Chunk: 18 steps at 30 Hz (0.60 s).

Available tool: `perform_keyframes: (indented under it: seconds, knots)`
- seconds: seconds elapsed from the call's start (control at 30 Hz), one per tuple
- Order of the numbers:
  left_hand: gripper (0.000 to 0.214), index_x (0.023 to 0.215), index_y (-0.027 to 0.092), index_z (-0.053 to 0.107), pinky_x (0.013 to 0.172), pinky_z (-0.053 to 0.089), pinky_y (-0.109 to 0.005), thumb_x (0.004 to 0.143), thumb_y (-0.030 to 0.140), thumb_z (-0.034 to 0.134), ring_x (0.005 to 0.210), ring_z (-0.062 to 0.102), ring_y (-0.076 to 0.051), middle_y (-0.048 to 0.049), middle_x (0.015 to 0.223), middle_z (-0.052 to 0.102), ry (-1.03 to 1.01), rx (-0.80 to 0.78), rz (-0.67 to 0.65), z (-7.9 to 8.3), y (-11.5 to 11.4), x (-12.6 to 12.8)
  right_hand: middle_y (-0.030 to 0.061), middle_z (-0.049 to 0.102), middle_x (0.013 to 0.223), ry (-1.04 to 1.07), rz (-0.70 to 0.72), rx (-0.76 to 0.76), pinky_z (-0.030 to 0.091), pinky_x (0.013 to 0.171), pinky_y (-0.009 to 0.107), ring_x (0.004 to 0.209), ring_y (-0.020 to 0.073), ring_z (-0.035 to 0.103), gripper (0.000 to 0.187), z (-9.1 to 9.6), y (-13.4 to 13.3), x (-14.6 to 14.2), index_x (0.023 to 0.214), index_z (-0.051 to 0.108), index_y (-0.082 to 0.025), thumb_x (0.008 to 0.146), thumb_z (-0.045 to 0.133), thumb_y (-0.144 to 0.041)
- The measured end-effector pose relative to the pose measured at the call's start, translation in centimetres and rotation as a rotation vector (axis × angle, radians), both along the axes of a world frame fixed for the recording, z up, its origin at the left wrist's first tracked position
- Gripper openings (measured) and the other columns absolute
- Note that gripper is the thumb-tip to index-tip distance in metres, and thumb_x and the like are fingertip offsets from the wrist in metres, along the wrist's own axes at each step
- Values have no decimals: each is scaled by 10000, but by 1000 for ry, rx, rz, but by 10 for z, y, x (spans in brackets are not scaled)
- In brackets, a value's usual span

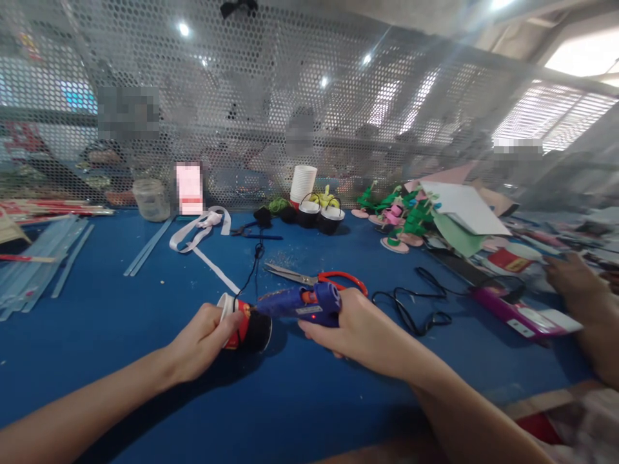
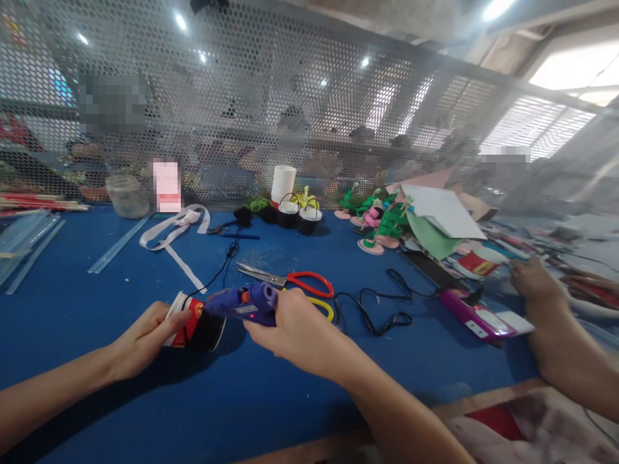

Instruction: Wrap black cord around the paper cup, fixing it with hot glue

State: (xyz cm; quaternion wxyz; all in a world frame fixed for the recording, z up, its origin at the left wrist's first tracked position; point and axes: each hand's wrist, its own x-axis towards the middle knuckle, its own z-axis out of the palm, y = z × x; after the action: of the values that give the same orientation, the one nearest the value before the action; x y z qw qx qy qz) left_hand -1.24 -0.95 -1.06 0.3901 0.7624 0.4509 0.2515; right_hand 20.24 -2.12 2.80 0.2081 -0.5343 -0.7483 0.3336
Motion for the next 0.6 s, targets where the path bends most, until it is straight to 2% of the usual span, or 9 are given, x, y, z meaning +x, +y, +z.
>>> perform_keyframes:
  seconds: [0.23,0.4,0.6]
  knots:
    - [391,442,182,222,391,142,-223,788,361,253,419,162,-62,56,442,200,-25,-19,19,-2,0,1,-13,548,478,-10,-13,-4,332,336,156,363,76,488,160,4,-3,0,639,532,-144,691,482,-287]
    - [406,439,181,223,392,149,-217,785,389,267,418,170,-61,58,439,206,-26,-25,58,-3,0,2,-44,476,374,-25,14,3,299,316,156,320,66,437,178,5,-3,-1,565,507,-152,689,482,-277]
    - [394,448,181,221,398,160,-215,798,360,242,419,170,-63,59,444,199,15,7,21,-3,2,0,-37,498,407,-18,-3,5,314,321,155,332,67,452,158,4,-4,-1,593,516,-147,684,487,-273]
